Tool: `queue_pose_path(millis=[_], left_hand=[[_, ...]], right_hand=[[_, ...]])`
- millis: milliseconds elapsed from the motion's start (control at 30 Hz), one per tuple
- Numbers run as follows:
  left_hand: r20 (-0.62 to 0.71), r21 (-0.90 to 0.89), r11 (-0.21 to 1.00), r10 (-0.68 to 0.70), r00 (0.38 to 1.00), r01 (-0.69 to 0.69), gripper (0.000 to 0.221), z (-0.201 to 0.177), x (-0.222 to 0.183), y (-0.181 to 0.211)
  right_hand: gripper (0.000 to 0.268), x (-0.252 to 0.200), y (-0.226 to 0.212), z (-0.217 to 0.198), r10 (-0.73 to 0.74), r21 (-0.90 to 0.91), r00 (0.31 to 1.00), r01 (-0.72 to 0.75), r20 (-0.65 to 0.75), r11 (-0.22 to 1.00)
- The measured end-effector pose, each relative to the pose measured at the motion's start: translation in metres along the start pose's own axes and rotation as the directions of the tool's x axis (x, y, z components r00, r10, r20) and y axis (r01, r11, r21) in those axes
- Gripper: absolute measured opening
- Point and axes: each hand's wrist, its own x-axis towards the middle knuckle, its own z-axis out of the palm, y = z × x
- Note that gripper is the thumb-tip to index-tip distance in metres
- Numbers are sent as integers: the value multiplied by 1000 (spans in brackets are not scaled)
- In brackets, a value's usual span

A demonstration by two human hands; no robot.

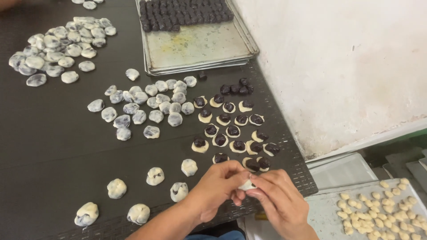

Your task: Assembling two different colored dough pieces into a single pastry shape by hand on a production table.

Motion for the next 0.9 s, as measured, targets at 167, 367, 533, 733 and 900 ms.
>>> queue_pose_path(millis=[167,367,533,733,900], left_hand=[[184,891,329,368,911,-313,18,0,11,-18],[410,904,-199,656,634,-379,68,0,1,-40],[488,872,-449,765,420,-196,42,-6,-5,-40],[395,908,-406,738,548,-107,37,-23,6,-49],[477,867,-319,753,454,-383,21,-18,-6,-46]], right_hand=[[22,-38,14,19,243,-17,967,-243,70,970],[10,-35,13,35,278,-89,960,-278,-17,956],[14,-33,13,27,246,-112,969,-242,20,964],[22,-46,11,29,238,-209,971,-224,40,952],[20,-44,7,31,637,7,764,-641,103,767]])
